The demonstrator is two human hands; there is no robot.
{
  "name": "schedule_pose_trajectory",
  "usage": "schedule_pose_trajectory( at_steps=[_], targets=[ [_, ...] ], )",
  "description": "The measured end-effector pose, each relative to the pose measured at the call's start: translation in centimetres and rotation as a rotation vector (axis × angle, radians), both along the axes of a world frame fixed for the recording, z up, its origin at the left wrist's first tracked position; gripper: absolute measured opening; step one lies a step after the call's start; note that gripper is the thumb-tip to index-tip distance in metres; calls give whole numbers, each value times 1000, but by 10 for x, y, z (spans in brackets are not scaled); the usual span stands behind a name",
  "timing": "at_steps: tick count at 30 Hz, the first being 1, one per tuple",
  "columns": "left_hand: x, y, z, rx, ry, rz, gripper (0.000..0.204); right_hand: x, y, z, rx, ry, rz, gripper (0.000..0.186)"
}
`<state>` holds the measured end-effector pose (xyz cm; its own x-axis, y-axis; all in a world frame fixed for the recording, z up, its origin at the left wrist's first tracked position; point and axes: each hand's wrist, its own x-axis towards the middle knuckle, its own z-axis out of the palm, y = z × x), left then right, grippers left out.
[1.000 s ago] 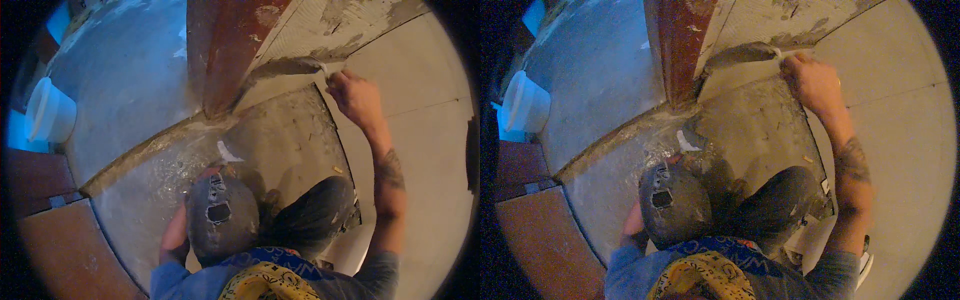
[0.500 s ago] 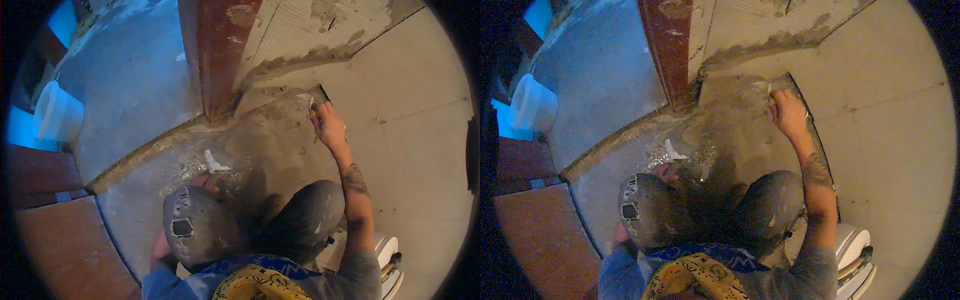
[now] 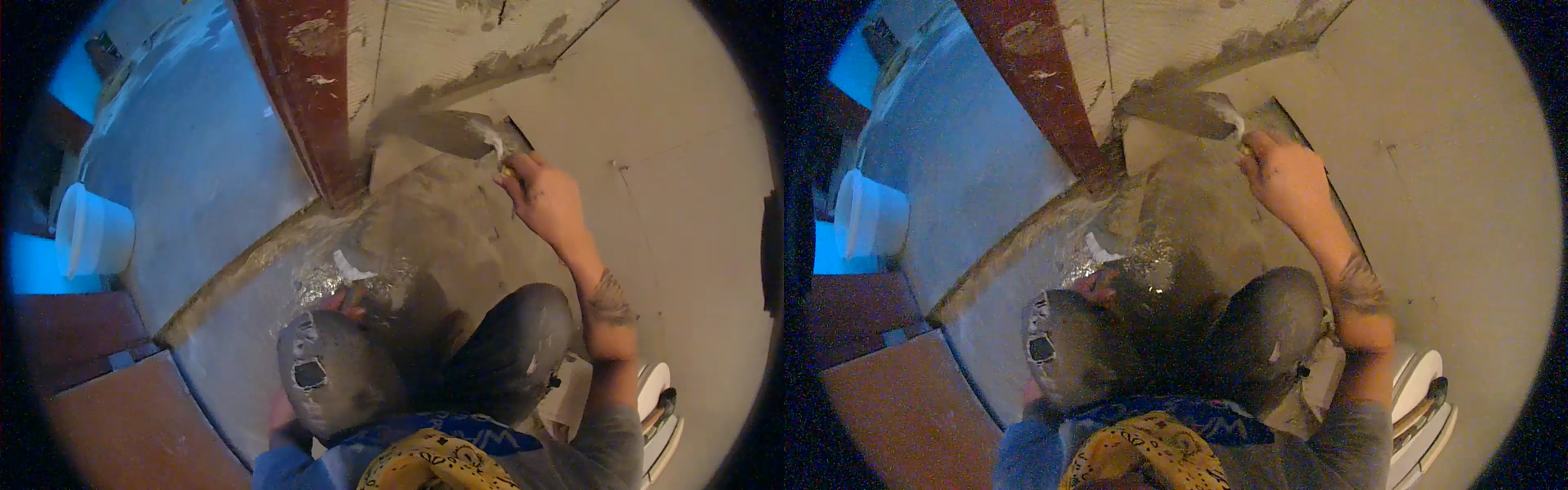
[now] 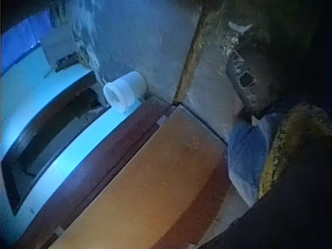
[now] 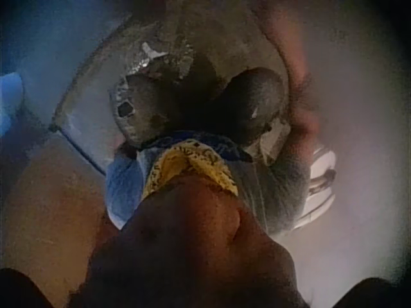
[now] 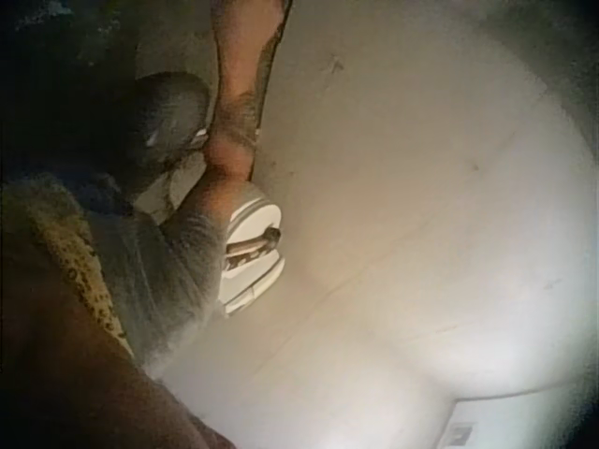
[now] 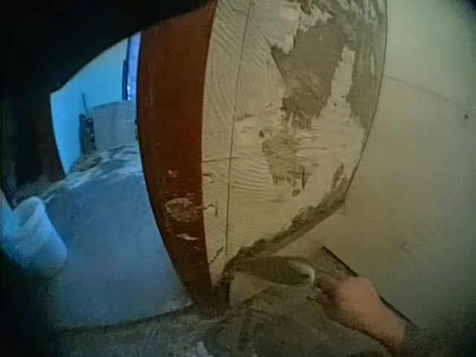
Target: The person applies mortar onto a bathroom wall using trowels, walks over to scoop additional mortar from a board, and returns to spread the mortar onto the wall.
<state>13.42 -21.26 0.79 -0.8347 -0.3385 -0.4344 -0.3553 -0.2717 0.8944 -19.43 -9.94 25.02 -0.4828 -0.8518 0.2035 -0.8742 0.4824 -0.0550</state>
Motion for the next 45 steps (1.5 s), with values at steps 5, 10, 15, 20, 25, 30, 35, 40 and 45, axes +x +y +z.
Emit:
schedule_pose_trajectory(
  at_steps=[5, 10, 15, 20, 25, 30, 35, 40, 45],
  targets=[
    [-2, -2, 0, 24, -5, -15, 37, 4, -18, 20, 137, 61, 55, 20],
    [2, -1, -3, 46, -10, -16, 33, -25, -21, 30, 184, 108, 41, 19],
    [6, -3, -12, 116, -5, -1, 29, -65, 3, 30, 145, 209, -19, 21],
    [-13, -20, -4, 154, 37, -118, 32, -38, 61, 46, 9, -471, -288, 22],
    [16, -41, -20, 260, 151, -271, 39, 56, 113, -75, -212, -1344, -322, 22],
    [6, -42, -65, 287, 286, -262, 50, 42, 178, -232, -102, -1316, -167, 20],
    [63, -56, -78, 248, 239, -107, 46, 58, 153, -277, -256, -978, -313, 28],
    [74, -35, -34, 90, -286, 165, 42, 38, 42, -299, -511, -694, -32, 27],
    [61, -33, -4, 57, -223, 162, 46, -9, 0, -312, -558, -904, -44, 24]
  ],
)
